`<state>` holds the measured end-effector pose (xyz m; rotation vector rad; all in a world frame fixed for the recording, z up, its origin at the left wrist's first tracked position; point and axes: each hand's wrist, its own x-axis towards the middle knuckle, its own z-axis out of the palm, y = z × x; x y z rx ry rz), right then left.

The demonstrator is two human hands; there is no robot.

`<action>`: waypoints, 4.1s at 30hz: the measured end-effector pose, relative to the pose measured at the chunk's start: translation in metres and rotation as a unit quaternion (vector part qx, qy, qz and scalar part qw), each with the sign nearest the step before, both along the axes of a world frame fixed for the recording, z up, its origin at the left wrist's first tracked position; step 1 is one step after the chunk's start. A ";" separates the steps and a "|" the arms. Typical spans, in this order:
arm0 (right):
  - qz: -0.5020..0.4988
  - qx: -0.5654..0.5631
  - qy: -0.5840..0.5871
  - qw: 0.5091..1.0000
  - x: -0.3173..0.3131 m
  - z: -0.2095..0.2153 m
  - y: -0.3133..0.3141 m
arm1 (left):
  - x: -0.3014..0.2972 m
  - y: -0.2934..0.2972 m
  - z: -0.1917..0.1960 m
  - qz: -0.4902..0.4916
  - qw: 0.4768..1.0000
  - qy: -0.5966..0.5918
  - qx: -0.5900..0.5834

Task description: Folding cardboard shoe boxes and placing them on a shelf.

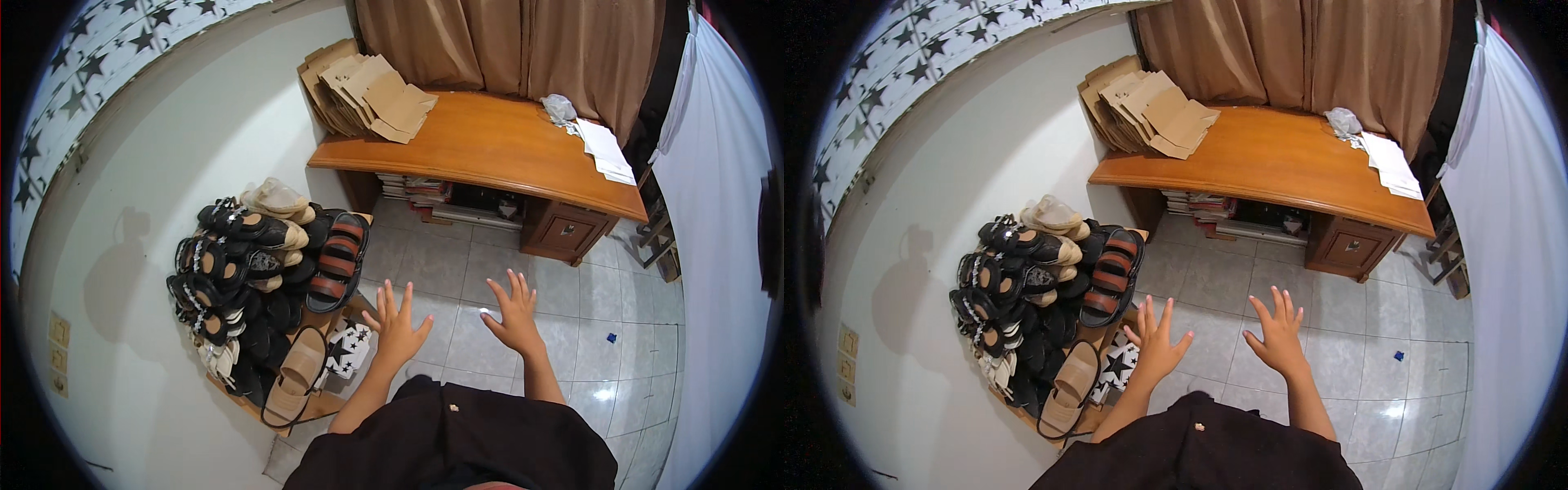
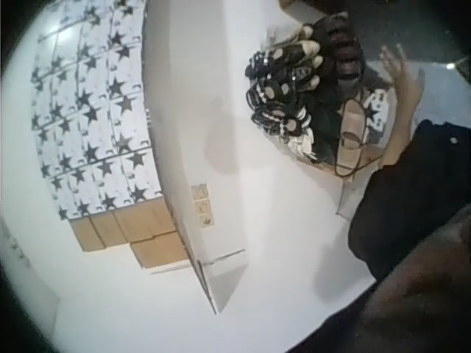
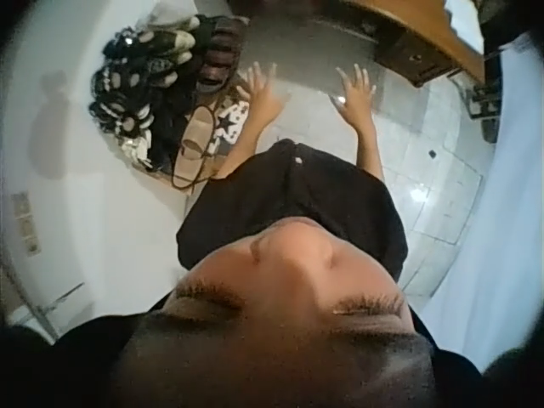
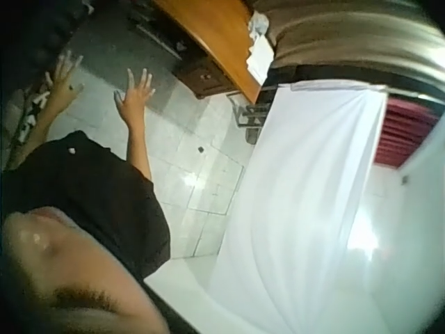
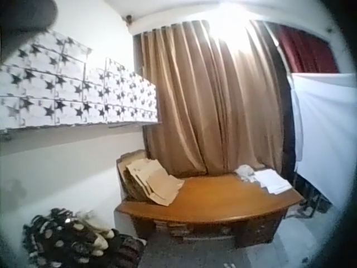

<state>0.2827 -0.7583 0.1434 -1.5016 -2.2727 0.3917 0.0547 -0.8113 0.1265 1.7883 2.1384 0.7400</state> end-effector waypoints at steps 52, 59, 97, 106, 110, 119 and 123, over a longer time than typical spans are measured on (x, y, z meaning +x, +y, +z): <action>0.032 -0.197 0.211 0.957 -0.060 -0.128 0.719 | -0.202 0.791 -0.165 0.336 0.723 -0.553 0.241; 0.057 -0.223 0.232 0.945 -0.099 -0.132 0.721 | -0.205 0.768 -0.133 0.373 0.751 -0.459 0.294; -0.191 0.240 0.273 0.912 0.004 -0.034 0.696 | -0.151 0.775 0.018 -0.023 0.728 -0.674 0.122; -0.298 0.283 0.161 0.897 0.025 0.003 0.642 | -0.112 0.811 0.006 -0.097 0.769 -0.632 0.000; -0.313 0.292 0.108 0.897 0.034 0.021 0.626 | -0.110 0.829 0.005 -0.138 0.817 -0.560 -0.031; -0.333 0.220 -0.021 0.917 0.026 0.035 0.600 | -0.048 0.848 0.013 -0.066 0.838 -0.532 0.104; -0.307 0.174 -0.025 0.935 0.010 0.036 0.602 | -0.040 0.848 -0.014 -0.193 0.818 -0.542 0.015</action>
